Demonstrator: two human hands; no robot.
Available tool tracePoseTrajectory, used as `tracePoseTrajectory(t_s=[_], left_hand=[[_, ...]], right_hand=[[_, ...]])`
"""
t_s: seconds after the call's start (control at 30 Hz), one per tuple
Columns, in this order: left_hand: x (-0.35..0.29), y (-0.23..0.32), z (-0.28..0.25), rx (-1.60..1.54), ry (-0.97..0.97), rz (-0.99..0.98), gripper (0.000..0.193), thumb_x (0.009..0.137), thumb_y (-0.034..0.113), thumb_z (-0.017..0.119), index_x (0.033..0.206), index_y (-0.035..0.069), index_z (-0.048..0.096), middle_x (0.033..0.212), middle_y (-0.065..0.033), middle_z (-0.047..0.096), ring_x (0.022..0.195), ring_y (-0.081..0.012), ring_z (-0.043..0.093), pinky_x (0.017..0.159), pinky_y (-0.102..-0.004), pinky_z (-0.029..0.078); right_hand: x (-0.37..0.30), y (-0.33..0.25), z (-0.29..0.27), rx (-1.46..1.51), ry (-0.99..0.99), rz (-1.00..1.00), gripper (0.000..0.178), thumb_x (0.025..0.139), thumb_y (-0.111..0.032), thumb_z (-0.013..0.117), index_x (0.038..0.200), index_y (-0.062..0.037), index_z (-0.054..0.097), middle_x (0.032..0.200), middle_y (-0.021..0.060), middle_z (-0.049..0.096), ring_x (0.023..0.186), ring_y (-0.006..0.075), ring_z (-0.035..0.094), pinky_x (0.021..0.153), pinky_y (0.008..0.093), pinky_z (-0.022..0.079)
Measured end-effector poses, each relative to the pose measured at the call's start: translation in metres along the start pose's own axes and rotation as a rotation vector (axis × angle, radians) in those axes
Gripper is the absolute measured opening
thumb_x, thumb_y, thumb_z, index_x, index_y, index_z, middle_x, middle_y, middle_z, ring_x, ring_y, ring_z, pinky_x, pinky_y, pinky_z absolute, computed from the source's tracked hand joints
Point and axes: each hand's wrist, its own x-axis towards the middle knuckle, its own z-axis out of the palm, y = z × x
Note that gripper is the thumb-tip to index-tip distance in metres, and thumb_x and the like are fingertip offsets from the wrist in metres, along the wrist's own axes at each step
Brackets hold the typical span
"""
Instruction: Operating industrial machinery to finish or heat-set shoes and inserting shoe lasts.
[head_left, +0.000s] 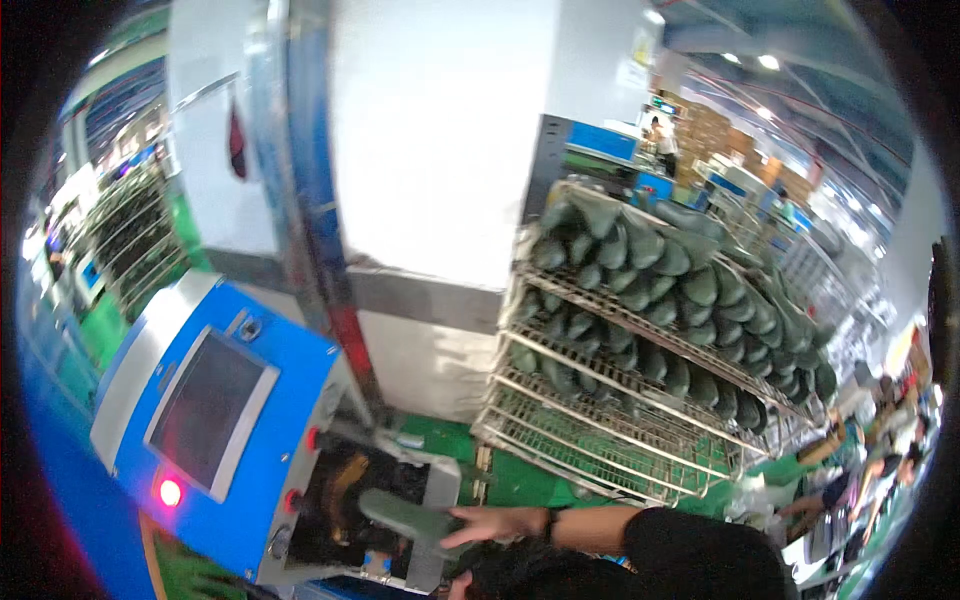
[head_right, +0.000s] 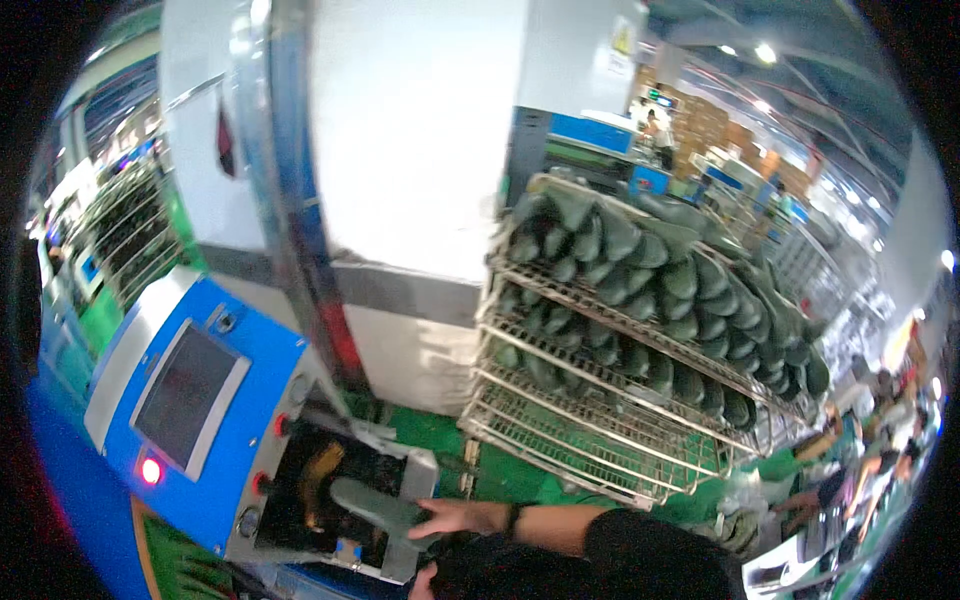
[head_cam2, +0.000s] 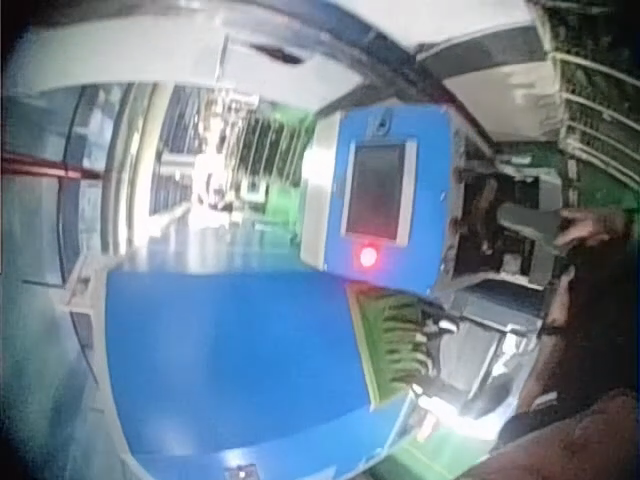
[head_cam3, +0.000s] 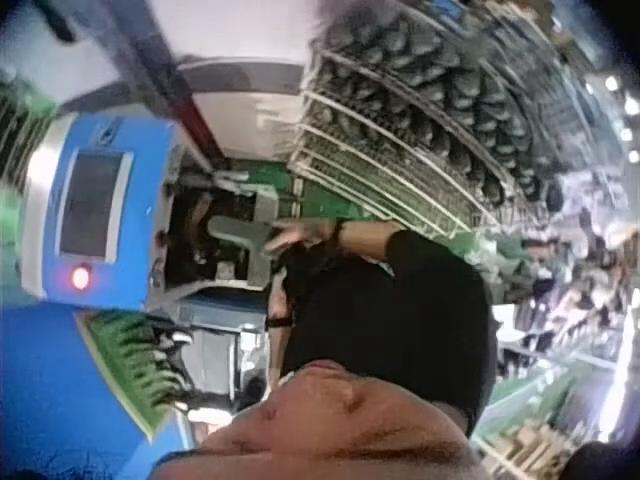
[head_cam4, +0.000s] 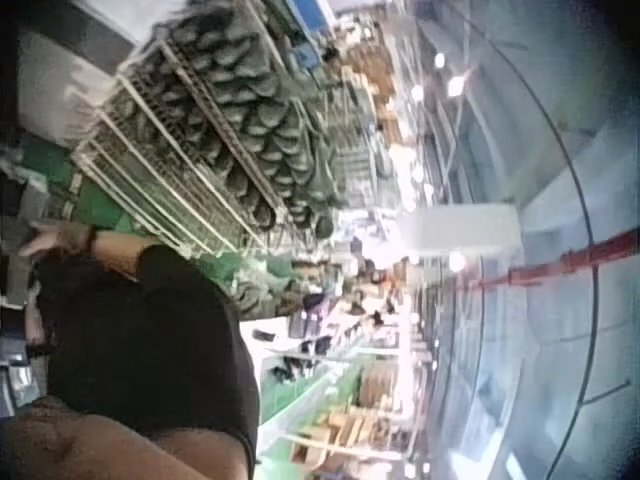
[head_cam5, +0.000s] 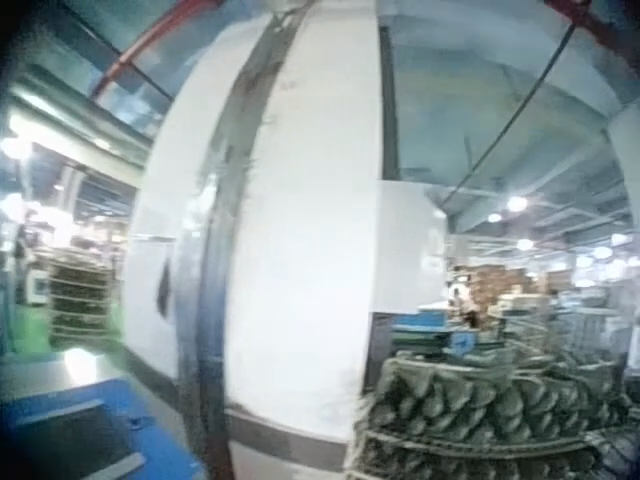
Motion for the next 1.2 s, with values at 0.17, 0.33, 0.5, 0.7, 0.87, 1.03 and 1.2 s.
tracePoseTrajectory(t_s=[0.17, 0.33, 0.5, 0.7, 0.87, 1.03, 1.2], left_hand=[[-0.01, 0.019, -0.01, 0.038, -0.186, -0.028, 0.061, 0.096, 0.055, 0.056, 0.129, 0.004, 0.06, 0.123, -0.0117, 0.064, 0.109, -0.0244, 0.061, 0.086, -0.0399, 0.052], [-0.059, 0.06, 0.06, 0.051, 0.108, -0.045, 0.065, 0.098, 0.055, 0.05, 0.139, 0.004, 0.052, 0.129, -0.0108, 0.062, 0.112, -0.0249, 0.061, 0.091, -0.0387, 0.052], [-0.028, 0.055, 0.049, 0.218, 0.235, 0.114, 0.068, 0.098, 0.059, 0.048, 0.133, 0.001, 0.058, 0.113, -0.0098, 0.068, 0.099, -0.0219, 0.063, 0.083, -0.0363, 0.052], [-0.038, 0.073, 0.111, 0.685, 0.445, 0.165, 0.062, 0.093, 0.058, 0.057, 0.11, 0.0, 0.07, 0.081, -0.0055, 0.062, 0.07, -0.0166, 0.052, 0.067, -0.0351, 0.046], [-0.066, 0.089, 0.11, 0.186, 0.207, 0.123, 0.045, 0.093, 0.031, 0.068, 0.122, -0.002, 0.064, 0.116, -0.0079, 0.066, 0.102, -0.0193, 0.06, 0.089, -0.034, 0.048], [-0.137, 0.052, 0.005, 0.21, 0.333, 0.306, 0.045, 0.078, 0.014, 0.074, 0.119, -0.001, 0.064, 0.107, -0.0098, 0.067, 0.099, -0.022, 0.063, 0.086, -0.0356, 0.052], [-0.23, -0.002, -0.048, -0.107, 0.473, 0.81, 0.045, 0.079, 0.002, 0.074, 0.122, -0.002, 0.064, 0.12, -0.0081, 0.062, 0.095, -0.015, 0.061, 0.08, -0.029, 0.05]], right_hand=[[0.011, -0.036, 0.012, 0.57, -0.118, -0.083, 0.078, 0.087, -0.041, 0.072, 0.15, -0.0071, 0.042, 0.143, 0.0092, 0.052, 0.127, 0.0209, 0.049, 0.109, 0.0337, 0.036], [-0.047, 0.013, -0.081, 0.617, 0.068, -0.354, 0.078, 0.086, -0.028, 0.076, 0.151, -0.006, 0.039, 0.144, 0.0125, 0.05, 0.131, 0.0196, 0.045, 0.108, 0.0317, 0.037], [-0.149, 0.12, -0.167, 1.293, 0.347, -0.218, 0.054, 0.097, -0.031, 0.058, 0.135, 0.0063, 0.048, 0.115, 0.028, 0.065, 0.093, 0.0317, 0.07, 0.082, 0.0418, 0.06], [-0.211, 0.195, -0.256, 2.077, 0.527, -0.822, 0.058, 0.095, -0.044, 0.055, 0.127, 0.0043, 0.049, 0.092, 0.0217, 0.064, 0.071, 0.0252, 0.068, 0.059, 0.0342, 0.06], [-0.193, 0.2, -0.337, 2.228, 0.293, -0.896, 0.051, 0.095, -0.044, 0.054, 0.103, 0.0066, 0.051, 0.077, 0.014, 0.058, 0.057, 0.018, 0.057, 0.051, 0.0277, 0.05], [-0.182, 0.279, -0.343, 1.886, 0.583, -0.849, 0.02, 0.098, -0.025, 0.057, 0.096, -0.0055, 0.051, 0.072, 0.0019, 0.043, 0.059, 0.0135, 0.04, 0.057, 0.0247, 0.035], [-0.143, 0.283, -0.31, 1.317, 0.687, -0.449, 0.018, 0.102, -0.02, 0.052, 0.089, -0.0094, 0.055, 0.069, 0.005, 0.049, 0.056, 0.017, 0.04, 0.053, 0.0349, 0.035]])
